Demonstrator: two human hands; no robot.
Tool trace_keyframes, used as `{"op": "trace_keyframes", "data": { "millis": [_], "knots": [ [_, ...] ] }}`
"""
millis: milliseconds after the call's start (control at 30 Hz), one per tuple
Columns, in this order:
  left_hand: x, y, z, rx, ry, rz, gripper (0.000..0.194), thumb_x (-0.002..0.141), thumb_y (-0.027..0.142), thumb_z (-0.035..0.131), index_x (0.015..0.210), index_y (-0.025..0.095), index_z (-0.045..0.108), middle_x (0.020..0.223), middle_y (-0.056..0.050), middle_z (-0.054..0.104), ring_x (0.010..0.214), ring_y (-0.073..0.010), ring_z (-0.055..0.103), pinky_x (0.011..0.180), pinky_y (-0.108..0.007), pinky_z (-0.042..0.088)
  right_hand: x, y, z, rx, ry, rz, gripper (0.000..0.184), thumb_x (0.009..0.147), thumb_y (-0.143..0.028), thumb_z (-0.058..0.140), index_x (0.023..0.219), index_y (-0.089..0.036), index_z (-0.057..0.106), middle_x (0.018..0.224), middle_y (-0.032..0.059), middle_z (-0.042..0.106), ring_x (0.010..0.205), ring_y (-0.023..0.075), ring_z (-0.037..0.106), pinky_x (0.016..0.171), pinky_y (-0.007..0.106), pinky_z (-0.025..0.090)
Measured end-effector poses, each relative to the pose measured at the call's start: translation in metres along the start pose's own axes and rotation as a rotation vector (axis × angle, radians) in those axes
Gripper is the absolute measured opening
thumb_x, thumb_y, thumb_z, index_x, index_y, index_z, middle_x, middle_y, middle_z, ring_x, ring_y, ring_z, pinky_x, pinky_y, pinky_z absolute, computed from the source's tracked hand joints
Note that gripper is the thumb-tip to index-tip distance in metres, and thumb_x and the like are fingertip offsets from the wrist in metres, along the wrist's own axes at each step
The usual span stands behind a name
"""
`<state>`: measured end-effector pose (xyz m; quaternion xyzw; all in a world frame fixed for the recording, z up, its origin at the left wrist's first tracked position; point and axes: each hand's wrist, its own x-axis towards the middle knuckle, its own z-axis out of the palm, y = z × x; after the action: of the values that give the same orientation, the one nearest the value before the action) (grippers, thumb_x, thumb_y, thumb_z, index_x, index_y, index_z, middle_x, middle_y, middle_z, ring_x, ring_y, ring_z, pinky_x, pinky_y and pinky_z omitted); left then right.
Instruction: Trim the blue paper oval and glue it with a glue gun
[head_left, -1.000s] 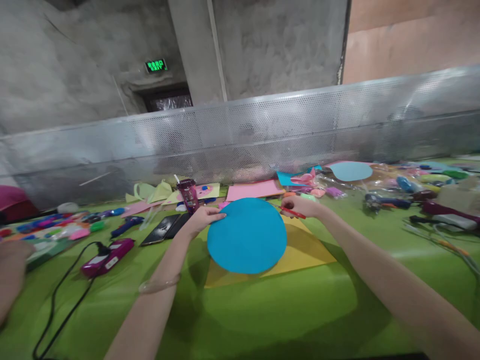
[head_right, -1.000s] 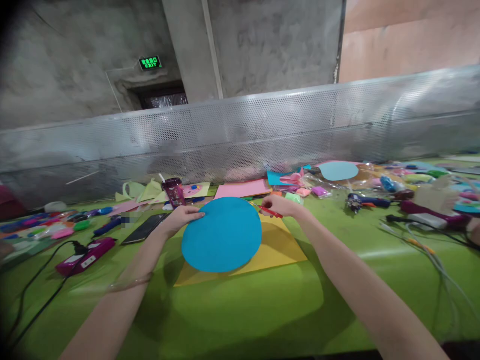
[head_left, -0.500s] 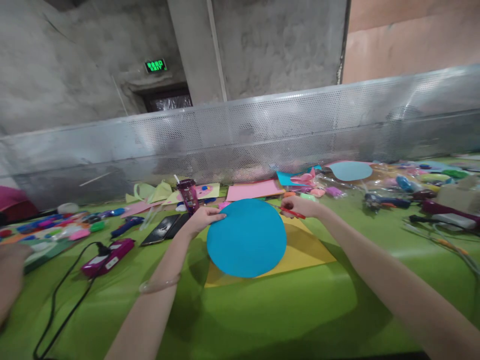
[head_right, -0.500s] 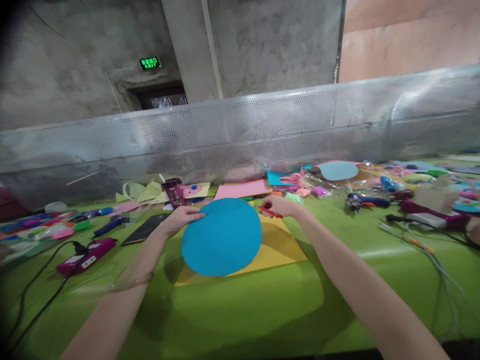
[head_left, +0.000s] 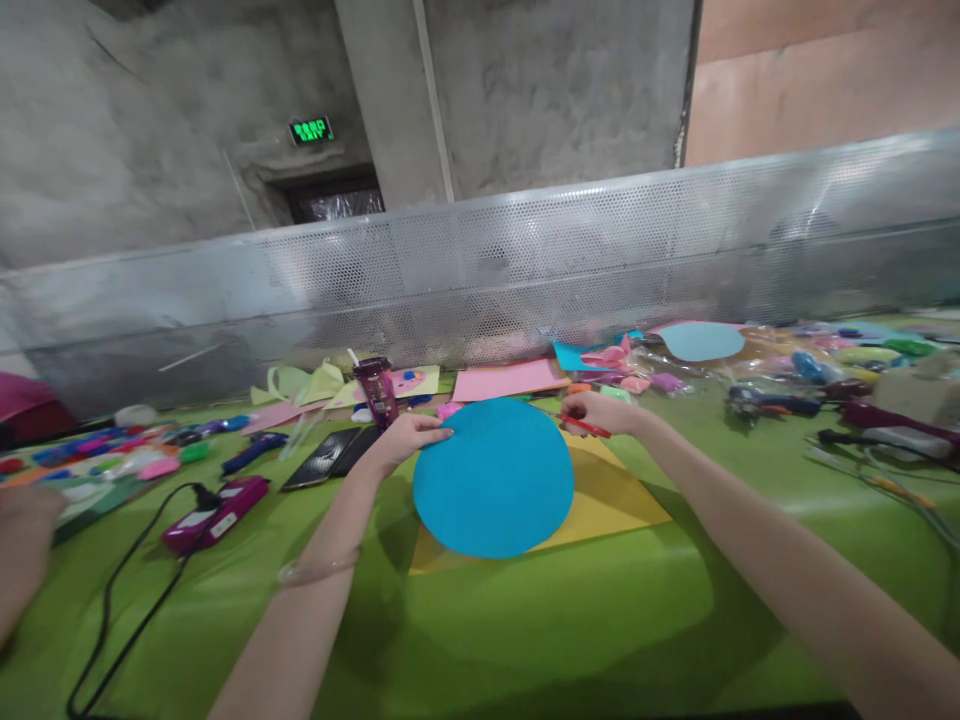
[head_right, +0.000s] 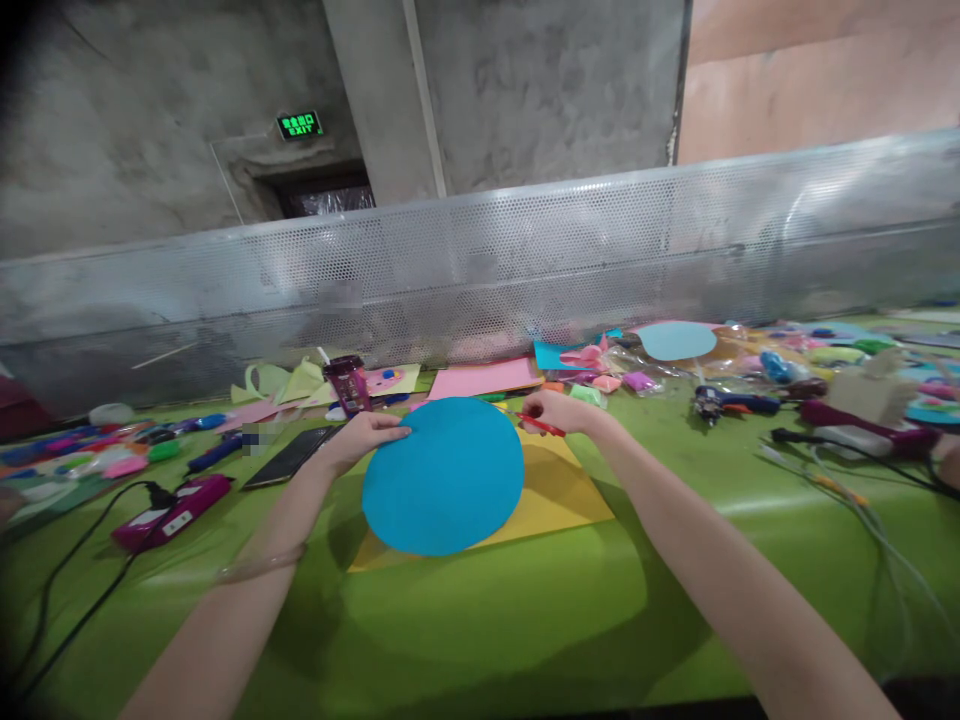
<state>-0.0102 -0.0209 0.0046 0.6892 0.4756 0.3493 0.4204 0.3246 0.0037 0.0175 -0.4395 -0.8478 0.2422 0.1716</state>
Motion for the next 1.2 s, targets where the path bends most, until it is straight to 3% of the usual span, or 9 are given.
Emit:
{"op": "trace_keyframes", "data": {
  "millis": [333, 600, 900, 1200],
  "knots": [
    [-0.0025, 0.0026, 0.0024, 0.042, -0.031, 0.033, 0.027, 0.064, 0.042, 0.068, 0.077, 0.017, 0.071, 0.075, -0.005, 0.071, 0.065, -0.0181, 0.062, 0.068, -0.031, 0.048, 0.0022, -0.0041, 0.0019, -0.007, -0.001, 0.03, 0.01, 0.067, -0.027, 0.05, 0.066, -0.018, 0.05, 0.056, -0.0013, 0.053, 0.046, 0.0082, 0.046, 0.037, 0.019, 0.029],
    [-0.0063, 0.0081, 0.0046, 0.038, -0.03, 0.021, 0.029, 0.064, 0.042, 0.068, 0.077, 0.017, 0.071, 0.072, -0.004, 0.07, 0.063, -0.0177, 0.061, 0.067, -0.031, 0.047, 0.0011, 0.0017, 0.0008, 0.009, -0.023, 0.003, 0.006, 0.065, -0.018, 0.043, 0.064, -0.018, 0.049, 0.061, -0.0004, 0.056, 0.046, 0.0076, 0.045, 0.036, 0.019, 0.029],
    [-0.0048, 0.0073, 0.0037, 0.061, -0.083, 0.022, 0.027, 0.066, 0.041, 0.066, 0.076, 0.016, 0.07, 0.071, -0.005, 0.069, 0.06, -0.0168, 0.059, 0.064, -0.03, 0.047, 0.003, -0.0025, 0.0029, -0.005, -0.024, -0.023, 0.008, 0.064, -0.026, 0.05, 0.062, -0.018, 0.05, 0.054, -0.0028, 0.051, 0.047, 0.0079, 0.043, 0.041, 0.02, 0.031],
    [-0.0027, 0.0034, 0.0039, 0.05, -0.056, 0.019, 0.024, 0.065, 0.037, 0.067, 0.078, 0.017, 0.071, 0.074, -0.005, 0.071, 0.063, -0.0185, 0.062, 0.065, -0.03, 0.048, 0.0026, -0.0002, 0.0033, 0.004, -0.05, -0.035, 0.009, 0.062, -0.018, 0.043, 0.063, -0.018, 0.051, 0.057, -0.0028, 0.053, 0.046, 0.0074, 0.043, 0.041, 0.02, 0.032]
  ]
}}
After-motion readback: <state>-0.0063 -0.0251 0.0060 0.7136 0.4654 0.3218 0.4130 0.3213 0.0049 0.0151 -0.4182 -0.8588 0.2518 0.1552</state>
